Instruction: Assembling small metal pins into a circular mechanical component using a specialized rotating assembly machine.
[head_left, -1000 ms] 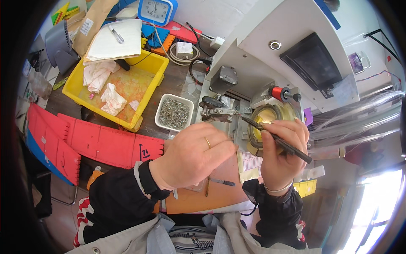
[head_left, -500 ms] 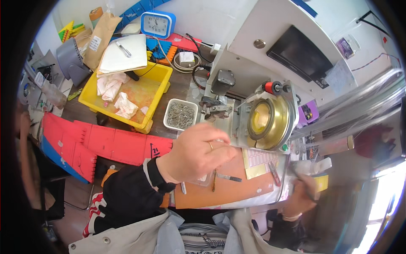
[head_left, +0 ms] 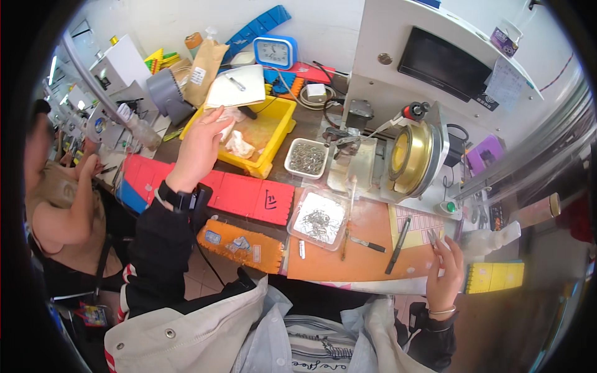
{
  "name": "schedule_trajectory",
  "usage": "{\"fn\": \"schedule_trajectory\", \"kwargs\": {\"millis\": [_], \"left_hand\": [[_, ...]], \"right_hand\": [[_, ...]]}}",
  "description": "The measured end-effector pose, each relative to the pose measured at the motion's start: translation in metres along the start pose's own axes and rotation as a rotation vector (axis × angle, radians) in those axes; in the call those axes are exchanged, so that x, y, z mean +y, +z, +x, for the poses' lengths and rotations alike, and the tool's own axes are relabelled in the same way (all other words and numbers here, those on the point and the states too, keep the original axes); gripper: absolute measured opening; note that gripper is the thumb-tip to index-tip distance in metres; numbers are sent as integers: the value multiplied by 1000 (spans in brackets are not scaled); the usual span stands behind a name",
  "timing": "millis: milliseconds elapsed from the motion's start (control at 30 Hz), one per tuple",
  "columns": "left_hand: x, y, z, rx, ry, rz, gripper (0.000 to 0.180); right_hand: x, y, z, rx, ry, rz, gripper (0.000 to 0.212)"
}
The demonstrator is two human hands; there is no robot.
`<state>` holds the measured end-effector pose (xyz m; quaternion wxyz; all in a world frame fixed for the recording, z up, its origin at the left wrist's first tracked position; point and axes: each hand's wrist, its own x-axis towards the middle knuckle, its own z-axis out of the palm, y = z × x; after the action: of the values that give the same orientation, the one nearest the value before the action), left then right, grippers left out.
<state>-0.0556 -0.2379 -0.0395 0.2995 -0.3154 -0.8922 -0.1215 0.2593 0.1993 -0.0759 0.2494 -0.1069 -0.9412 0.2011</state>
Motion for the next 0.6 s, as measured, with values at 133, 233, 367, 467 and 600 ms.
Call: {"fn": "schedule_trajectory", "kwargs": {"millis": [133,233,367,467,600], "left_hand": [[18,-14,2,-280,-429,-299,36],[12,-15,13,-406,-643,-250,38],[-4,2,7,-291,-328,-85,31],[-9,7,-3,-30,-283,-439,26],[17,-28,15,-262,-541,-499,25]], "right_hand": [[-2,2,3,10,38,11,34],[-10,-4,5,28,103,68,29],[9,-9,0,110,-27,-76,30],[6,-12,-6,34,110,-2,30],[17,-16,-15,112,43,-117,28]]}}
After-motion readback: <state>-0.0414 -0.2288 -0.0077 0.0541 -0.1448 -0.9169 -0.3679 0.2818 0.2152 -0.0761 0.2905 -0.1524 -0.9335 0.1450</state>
